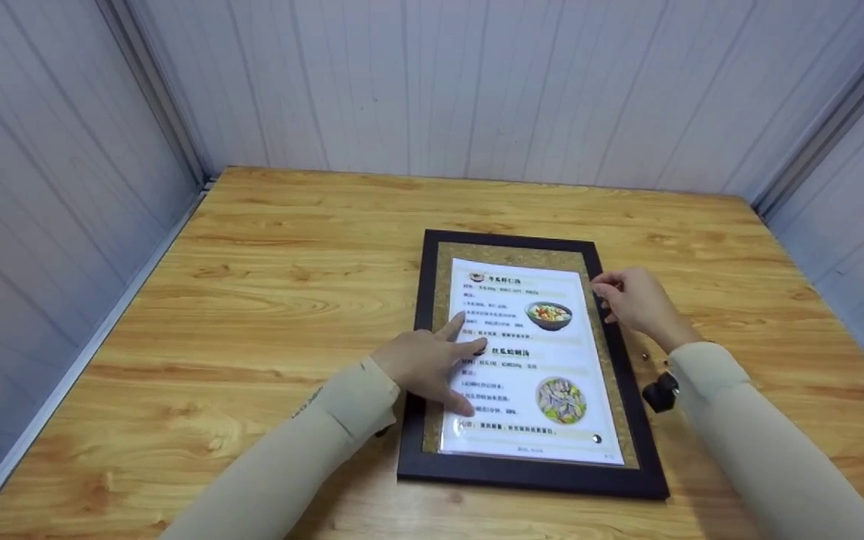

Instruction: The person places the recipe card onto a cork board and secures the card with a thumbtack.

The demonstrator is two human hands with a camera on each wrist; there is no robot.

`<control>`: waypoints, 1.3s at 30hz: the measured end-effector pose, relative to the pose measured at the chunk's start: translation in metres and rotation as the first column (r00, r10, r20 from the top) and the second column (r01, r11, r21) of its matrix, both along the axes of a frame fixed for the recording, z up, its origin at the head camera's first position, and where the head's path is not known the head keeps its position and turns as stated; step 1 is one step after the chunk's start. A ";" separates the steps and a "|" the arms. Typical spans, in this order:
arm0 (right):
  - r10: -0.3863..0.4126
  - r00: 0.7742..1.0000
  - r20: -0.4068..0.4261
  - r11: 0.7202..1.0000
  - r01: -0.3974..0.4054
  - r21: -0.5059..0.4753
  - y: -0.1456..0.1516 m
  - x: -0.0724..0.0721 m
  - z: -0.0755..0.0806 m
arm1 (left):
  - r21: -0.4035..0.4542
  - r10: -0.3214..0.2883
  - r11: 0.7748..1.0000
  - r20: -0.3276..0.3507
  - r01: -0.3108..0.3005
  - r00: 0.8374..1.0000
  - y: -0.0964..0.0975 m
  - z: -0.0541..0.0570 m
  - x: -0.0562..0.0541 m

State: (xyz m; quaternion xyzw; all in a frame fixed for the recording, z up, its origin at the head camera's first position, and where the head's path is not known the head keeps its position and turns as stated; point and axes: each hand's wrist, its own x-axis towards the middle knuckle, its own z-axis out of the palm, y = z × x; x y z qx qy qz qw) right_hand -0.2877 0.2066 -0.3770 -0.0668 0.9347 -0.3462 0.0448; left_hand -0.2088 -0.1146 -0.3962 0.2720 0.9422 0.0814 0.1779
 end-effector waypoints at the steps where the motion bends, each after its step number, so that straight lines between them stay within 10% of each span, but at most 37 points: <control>1: -0.001 1.000 0.004 1.000 0.001 0.005 -0.002 -0.003 -0.001 | -0.004 -0.002 1.000 -0.003 0.002 1.000 0.001 -0.001 0.000; 14: -0.030 0.999 0.039 0.997 0.032 -0.067 -0.012 -0.034 -0.014 | -0.019 -0.020 1.000 -0.026 0.019 0.999 0.004 0.000 0.003; 39: -0.028 1.000 -0.003 0.996 0.028 0.084 -0.025 -0.051 -0.024 | -0.012 -0.033 0.999 -0.059 0.032 0.998 0.000 -0.002 0.001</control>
